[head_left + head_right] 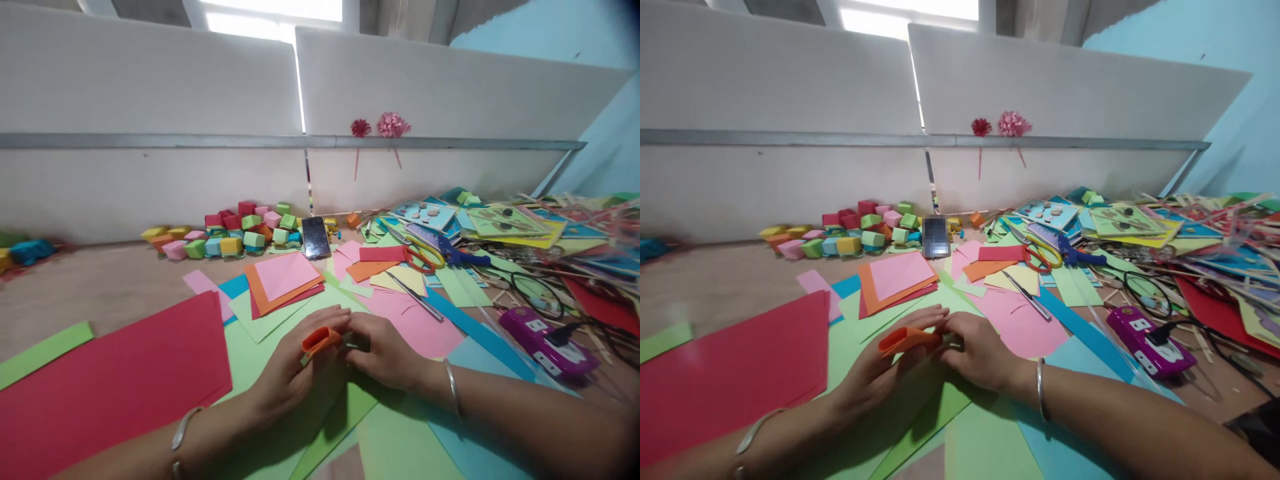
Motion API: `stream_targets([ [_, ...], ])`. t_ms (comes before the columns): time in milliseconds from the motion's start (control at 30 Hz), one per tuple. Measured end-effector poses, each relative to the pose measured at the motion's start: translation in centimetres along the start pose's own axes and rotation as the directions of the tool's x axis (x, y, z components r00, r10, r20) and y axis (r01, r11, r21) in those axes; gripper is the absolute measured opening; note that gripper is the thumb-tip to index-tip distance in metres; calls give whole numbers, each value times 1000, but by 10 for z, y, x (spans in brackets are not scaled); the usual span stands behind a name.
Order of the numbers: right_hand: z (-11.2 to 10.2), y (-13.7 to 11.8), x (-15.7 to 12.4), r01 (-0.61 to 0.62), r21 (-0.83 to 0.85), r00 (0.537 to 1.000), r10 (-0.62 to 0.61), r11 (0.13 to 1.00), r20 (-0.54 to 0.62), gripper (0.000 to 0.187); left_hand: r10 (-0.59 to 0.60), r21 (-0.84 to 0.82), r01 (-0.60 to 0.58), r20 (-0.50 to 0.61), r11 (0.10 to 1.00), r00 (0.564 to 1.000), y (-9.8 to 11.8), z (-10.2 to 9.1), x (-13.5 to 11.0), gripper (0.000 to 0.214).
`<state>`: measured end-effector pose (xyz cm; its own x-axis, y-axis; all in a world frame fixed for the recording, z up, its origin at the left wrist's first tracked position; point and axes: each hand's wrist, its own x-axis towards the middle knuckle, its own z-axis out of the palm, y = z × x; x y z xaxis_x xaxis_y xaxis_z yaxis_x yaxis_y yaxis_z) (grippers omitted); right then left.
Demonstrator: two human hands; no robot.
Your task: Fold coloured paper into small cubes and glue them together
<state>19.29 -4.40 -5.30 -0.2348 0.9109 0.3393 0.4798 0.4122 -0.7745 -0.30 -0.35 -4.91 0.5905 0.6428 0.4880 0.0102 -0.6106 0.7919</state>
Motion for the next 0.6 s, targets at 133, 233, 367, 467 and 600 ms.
stream_targets([
  [133, -23, -19, 13, 371, -327, 885, -438, 869, -160, 18, -44, 114, 58, -123, 992, 991, -10, -6, 0, 33],
  [233, -44, -48, 32, 585, -525, 748, -661, 618, 55, 19, -66, 176, 98, -180, 979, 981, -15, -7, 3, 30],
  [367, -60, -81, 61, 714, -586, 660, -646, 383, 383, 26, -125, 196, 158, -170, 968, 977, -18, -6, 7, 28],
  [467, -70, -84, 69, 732, -561, 666, -576, 385, 473, 19, -129, 191, 159, -158, 969, 979, -17, -8, 8, 28],
  [600, -113, -59, 52, 710, -527, 705, -479, 467, 523, 12, -159, 144, 182, -163, 973, 974, -19, -10, 5, 34],
])
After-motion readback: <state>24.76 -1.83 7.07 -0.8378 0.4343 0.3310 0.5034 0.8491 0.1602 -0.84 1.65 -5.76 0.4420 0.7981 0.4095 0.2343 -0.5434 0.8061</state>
